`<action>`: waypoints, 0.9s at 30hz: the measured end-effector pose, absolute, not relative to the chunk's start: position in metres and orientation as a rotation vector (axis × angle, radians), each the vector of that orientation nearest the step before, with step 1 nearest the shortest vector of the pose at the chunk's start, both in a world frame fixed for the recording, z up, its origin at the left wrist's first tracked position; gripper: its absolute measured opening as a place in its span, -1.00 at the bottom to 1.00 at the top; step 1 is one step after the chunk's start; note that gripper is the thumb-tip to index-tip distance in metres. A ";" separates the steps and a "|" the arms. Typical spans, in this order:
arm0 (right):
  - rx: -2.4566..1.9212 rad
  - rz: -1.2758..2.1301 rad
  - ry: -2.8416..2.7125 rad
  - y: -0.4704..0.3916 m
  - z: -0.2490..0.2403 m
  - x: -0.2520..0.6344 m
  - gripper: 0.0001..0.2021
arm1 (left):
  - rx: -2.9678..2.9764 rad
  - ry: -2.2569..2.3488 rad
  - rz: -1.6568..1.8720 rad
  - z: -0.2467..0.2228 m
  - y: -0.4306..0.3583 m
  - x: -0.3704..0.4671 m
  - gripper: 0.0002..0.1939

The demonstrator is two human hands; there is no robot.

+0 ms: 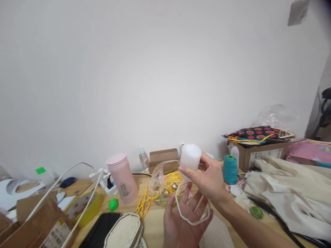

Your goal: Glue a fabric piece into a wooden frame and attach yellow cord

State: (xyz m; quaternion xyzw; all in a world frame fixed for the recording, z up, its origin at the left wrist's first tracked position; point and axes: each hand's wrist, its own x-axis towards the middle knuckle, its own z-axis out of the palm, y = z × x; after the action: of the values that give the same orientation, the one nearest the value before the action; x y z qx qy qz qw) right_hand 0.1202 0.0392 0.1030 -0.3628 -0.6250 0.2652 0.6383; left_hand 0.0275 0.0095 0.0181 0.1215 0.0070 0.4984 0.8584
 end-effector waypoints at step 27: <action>-0.866 0.449 -1.436 0.044 0.108 0.131 -0.73 | 0.332 -0.050 1.078 0.014 0.010 0.024 -0.51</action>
State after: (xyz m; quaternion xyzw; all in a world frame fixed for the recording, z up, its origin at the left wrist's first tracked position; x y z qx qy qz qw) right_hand 0.1309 0.0439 0.1081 -0.3807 -0.6313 0.1974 0.6462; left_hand 0.0243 0.0100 0.0140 0.1572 -0.0235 0.5107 0.8449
